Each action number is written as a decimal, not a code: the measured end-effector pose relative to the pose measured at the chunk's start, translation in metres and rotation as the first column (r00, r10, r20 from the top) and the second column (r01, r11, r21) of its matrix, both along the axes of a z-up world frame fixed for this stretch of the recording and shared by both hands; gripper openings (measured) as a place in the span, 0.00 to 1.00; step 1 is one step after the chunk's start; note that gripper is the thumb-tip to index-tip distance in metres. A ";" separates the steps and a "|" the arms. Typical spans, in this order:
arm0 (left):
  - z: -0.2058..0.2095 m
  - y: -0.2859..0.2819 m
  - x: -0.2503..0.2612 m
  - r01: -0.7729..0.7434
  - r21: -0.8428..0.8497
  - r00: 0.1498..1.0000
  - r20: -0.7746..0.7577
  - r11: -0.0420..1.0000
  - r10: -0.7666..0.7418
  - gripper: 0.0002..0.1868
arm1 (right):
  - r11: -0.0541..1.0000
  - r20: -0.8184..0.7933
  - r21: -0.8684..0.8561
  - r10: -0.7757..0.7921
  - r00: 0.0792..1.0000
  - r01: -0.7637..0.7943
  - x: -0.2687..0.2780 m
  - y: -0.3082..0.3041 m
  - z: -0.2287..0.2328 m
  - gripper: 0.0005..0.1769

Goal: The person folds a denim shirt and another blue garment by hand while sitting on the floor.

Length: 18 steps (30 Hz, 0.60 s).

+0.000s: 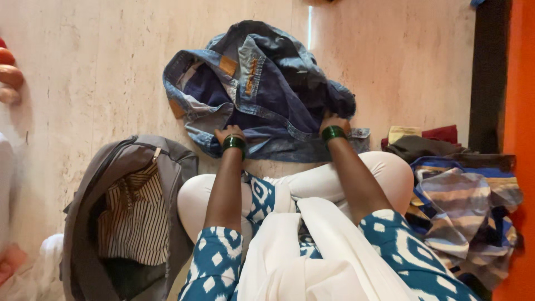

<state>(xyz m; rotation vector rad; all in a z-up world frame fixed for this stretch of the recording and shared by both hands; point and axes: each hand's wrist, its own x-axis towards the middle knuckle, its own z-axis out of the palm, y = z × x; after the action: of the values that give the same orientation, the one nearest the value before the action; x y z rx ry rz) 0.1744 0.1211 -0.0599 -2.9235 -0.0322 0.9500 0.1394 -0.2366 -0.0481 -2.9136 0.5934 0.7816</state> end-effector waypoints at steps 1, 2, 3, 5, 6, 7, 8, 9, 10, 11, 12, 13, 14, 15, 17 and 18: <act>0.003 -0.005 -0.001 0.034 0.137 0.974 -0.225 0.990 -0.002 0.25 | 0.990 -0.119 -0.136 -0.040 0.992 0.024 -0.003 0.000 -0.005 0.20; 0.005 -0.004 -0.011 0.038 0.141 0.971 -0.238 0.989 -0.003 0.25 | 0.991 -0.132 -0.132 -0.042 0.990 0.024 -0.013 -0.001 -0.010 0.20; 0.016 -0.006 -0.009 0.018 0.163 0.940 -0.340 0.987 0.038 0.28 | 0.998 -0.247 0.011 -0.059 0.967 0.064 -0.011 -0.010 -0.009 0.19; 0.038 -0.011 0.002 0.001 0.187 0.900 -0.429 0.982 0.081 0.32 | 0.943 -0.463 0.278 -0.037 0.886 0.184 -0.003 -0.031 0.008 0.21; 0.046 -0.006 0.015 -0.042 0.110 0.919 -0.385 0.993 0.081 0.32 | 0.882 -0.555 0.392 0.001 0.832 0.260 0.003 -0.039 0.021 0.23; 0.051 0.005 0.021 -0.086 0.033 0.932 -0.351 0.996 0.092 0.32 | 0.804 -0.642 0.486 0.061 0.764 0.344 0.003 -0.044 0.033 0.25; 0.054 0.016 0.028 -0.127 -0.046 0.942 -0.318 0.991 0.106 0.32 | 0.805 -0.647 0.482 0.061 0.760 0.345 0.004 -0.051 0.045 0.25; 0.057 0.026 0.035 -0.167 -0.122 0.951 -0.281 0.978 0.128 0.33 | 0.803 -0.340 0.515 -0.128 0.932 0.299 0.007 -0.060 0.056 0.23; 0.058 0.031 0.040 -0.203 -0.198 0.958 -0.245 0.959 0.152 0.33 | 0.812 0.020 0.530 -0.301 0.953 0.246 0.010 -0.066 0.063 0.22; 0.059 0.035 0.046 -0.250 -0.303 0.968 -0.080 0.920 0.237 0.26 | 0.812 0.020 0.532 -0.296 0.955 0.241 0.012 -0.064 0.065 0.22; 0.060 0.040 0.053 -0.274 -0.409 0.940 0.079 0.870 0.333 0.18 | 0.901 0.227 0.411 -0.249 0.942 0.139 0.012 -0.060 0.063 0.20; 0.060 0.039 0.066 -0.190 -0.491 0.930 0.187 0.850 0.316 0.16 | 0.963 0.422 0.263 -0.163 0.892 0.051 0.015 -0.055 0.062 0.19; 0.059 0.038 0.082 -0.096 -0.558 0.906 0.294 0.824 0.305 0.14 | 0.964 0.427 0.264 -0.156 0.891 0.042 0.019 -0.047 0.059 0.19; 0.056 0.037 0.097 -0.098 -0.561 0.902 0.299 0.822 0.311 0.14 | 0.953 0.494 0.300 -0.111 0.862 -0.050 0.024 -0.037 0.053 0.32; 0.047 0.035 0.127 0.177 -0.484 0.787 0.593 0.857 0.172 0.21 | 0.934 0.565 0.325 -0.064 0.823 -0.150 0.034 -0.029 0.042 0.47; 0.041 0.031 0.143 0.176 -0.486 0.783 0.596 0.856 0.178 0.21 | 0.945 0.307 0.320 -0.040 0.951 -0.063 0.040 -0.028 0.035 0.47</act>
<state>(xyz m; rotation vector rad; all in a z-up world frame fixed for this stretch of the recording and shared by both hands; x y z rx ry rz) 0.3170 0.1521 -0.0189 -3.5929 0.2288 -0.1120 0.1794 -0.2646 -0.0131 -2.6514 0.3736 0.3629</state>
